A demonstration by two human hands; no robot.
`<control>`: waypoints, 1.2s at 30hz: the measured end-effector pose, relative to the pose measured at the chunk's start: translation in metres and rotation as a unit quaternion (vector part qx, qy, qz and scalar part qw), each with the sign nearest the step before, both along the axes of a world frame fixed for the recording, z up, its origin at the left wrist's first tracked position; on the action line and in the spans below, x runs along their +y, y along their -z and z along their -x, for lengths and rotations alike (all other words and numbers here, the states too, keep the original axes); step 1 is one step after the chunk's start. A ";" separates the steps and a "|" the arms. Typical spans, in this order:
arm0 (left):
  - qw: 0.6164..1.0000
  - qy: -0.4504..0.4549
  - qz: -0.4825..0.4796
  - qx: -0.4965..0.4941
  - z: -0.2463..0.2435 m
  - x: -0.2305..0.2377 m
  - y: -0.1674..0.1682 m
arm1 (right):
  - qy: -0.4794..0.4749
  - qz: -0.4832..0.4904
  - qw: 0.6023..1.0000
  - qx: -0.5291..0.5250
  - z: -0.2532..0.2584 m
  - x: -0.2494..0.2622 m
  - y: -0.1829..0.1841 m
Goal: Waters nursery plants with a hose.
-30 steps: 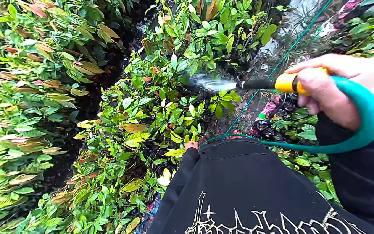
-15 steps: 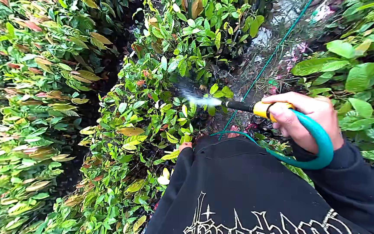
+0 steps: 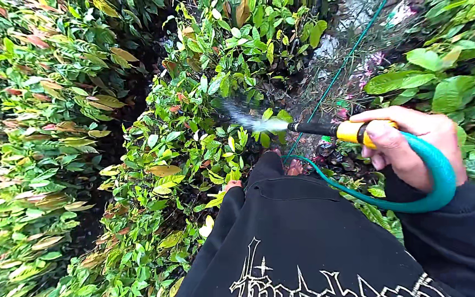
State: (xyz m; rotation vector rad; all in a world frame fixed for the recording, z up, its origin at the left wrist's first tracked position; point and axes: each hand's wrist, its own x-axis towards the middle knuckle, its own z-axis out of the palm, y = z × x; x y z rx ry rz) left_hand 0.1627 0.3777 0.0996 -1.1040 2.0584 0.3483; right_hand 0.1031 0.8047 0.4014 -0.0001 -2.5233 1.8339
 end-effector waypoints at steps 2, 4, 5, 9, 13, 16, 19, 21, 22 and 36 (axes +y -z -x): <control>1.000 0.011 -0.010 -0.011 0.010 0.006 -0.001 | 0.004 -0.029 0.999 0.025 0.009 -0.001 -0.002; 1.000 0.012 -0.024 -0.006 0.020 0.012 0.000 | 0.000 -0.053 0.998 0.030 0.022 0.001 -0.005; 0.999 0.012 -0.032 -0.005 0.026 0.013 0.002 | -0.005 -0.062 0.998 0.020 0.030 0.003 -0.008; 0.999 0.021 -0.041 -0.018 0.050 0.024 0.008 | 0.008 -0.070 0.997 0.013 0.061 0.009 -0.010; 0.998 -0.004 -0.049 -0.043 0.077 0.038 0.023 | -0.011 -0.055 0.998 0.001 0.099 0.025 -0.001; 0.996 -0.015 -0.060 -0.066 0.106 0.047 0.026 | -0.004 -0.039 0.999 0.001 0.135 0.037 0.006; 0.995 -0.013 -0.069 -0.078 0.136 0.050 0.031 | -0.025 -0.023 0.999 -0.020 0.172 0.044 0.003; 0.994 -0.011 -0.068 -0.081 0.156 0.049 0.036 | -0.045 -0.034 0.997 -0.046 0.196 0.043 -0.004; 0.995 -0.015 -0.068 -0.078 0.166 0.049 0.037 | -0.046 -0.040 0.997 -0.044 0.207 0.042 -0.005; 0.980 0.090 -0.171 -0.052 0.292 0.171 -0.023 | -0.145 -0.103 0.984 0.025 0.357 0.073 -0.005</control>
